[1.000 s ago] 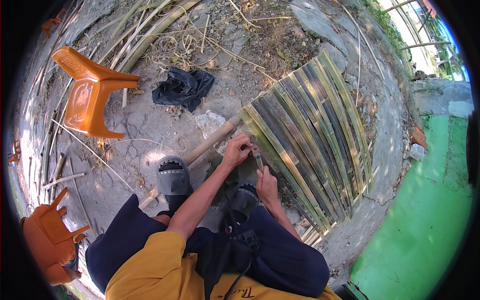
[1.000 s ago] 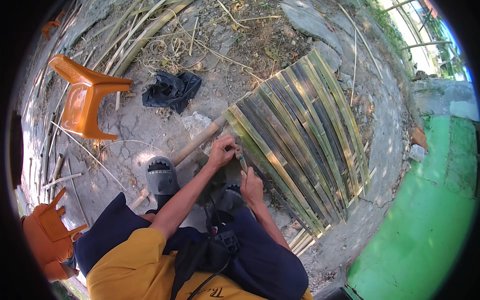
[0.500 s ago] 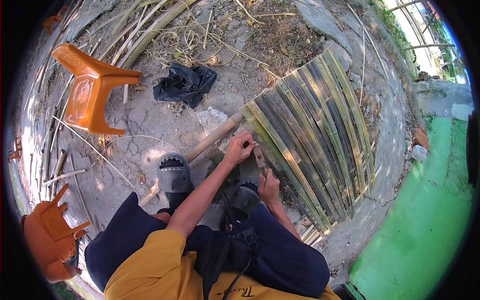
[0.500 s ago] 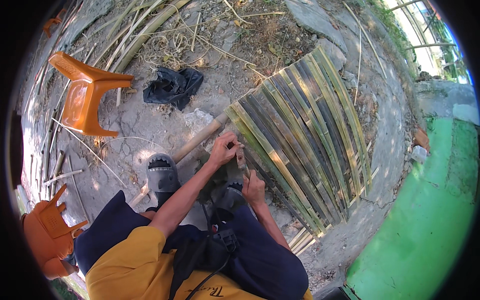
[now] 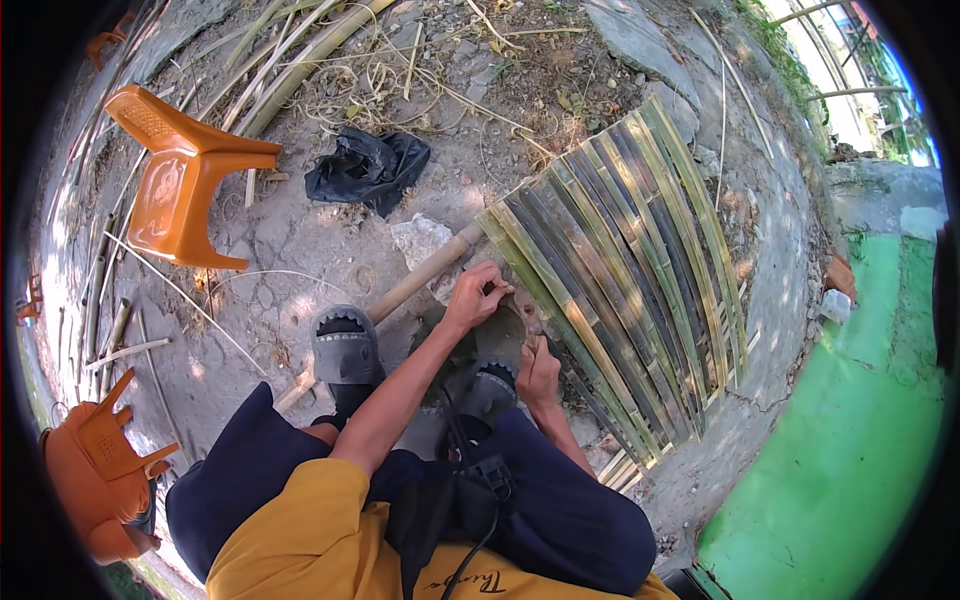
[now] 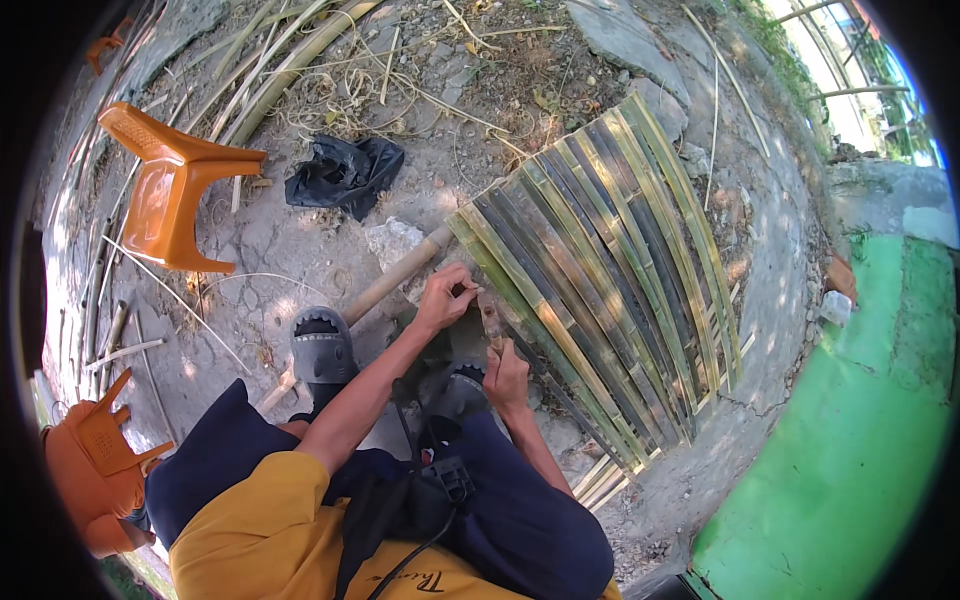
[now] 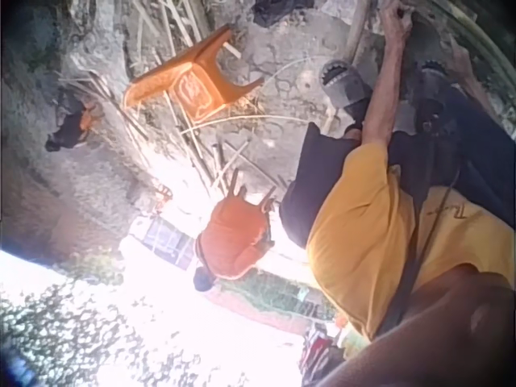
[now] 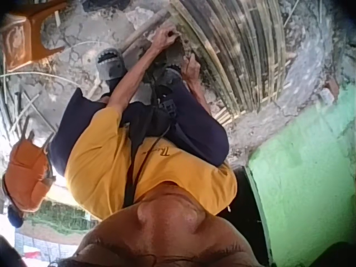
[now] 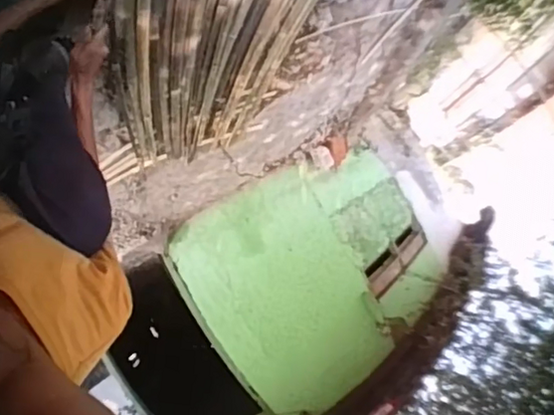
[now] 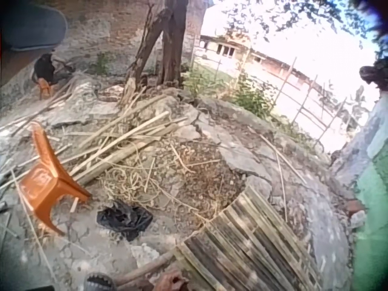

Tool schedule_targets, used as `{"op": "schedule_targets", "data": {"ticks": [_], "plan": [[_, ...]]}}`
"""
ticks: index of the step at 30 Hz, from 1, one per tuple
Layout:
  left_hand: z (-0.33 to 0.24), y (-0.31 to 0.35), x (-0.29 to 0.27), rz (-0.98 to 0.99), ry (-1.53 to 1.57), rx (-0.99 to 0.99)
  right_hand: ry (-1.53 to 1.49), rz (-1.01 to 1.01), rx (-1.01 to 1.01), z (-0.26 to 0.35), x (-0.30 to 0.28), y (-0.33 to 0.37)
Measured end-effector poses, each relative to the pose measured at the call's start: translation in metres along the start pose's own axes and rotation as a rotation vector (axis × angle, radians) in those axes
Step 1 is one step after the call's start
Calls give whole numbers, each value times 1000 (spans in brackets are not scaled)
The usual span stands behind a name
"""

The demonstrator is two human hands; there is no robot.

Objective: The person weaves bamboo strips onto a wooden frame using a needle and thread, pulling the thread tight and securing each strip in place.

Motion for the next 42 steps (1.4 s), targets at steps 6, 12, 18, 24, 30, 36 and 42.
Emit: {"op": "schedule_targets", "data": {"ticks": [6, 12, 18, 24, 30, 36, 42], "plan": [[-7, 1, -2, 50, -18, 14, -3, 30, 99, -9, 3, 0], [2, 2, -4, 71, 17, -52, 4, 49, 53, -7, 2, -2], [1, 3, 0, 41, 4, -8, 29, 74, 31, -19, 13, 3], [4, 0, -4, 14, -16, 25, 10, 82, 74, -18, 15, 3], [13, 1, 1, 53, -4, -25, 45, 87, 80, -17, 17, -4], [8, 1, 1, 42, -19, -5, 17, 57, 3, -10, 11, -4], [0, -1, 1, 23, -15, 100, -19, 1, -22, -3, 1, -4]]}}
Point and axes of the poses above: each hand's wrist, its own y-axis away from the middle knuckle, its own x-axis out of the palm, z = x × y, the point moved 8 cm from there along -y, towards the middle knuckle, and after that the axes turned 2 degrees about -y, right-handed, at the moved point
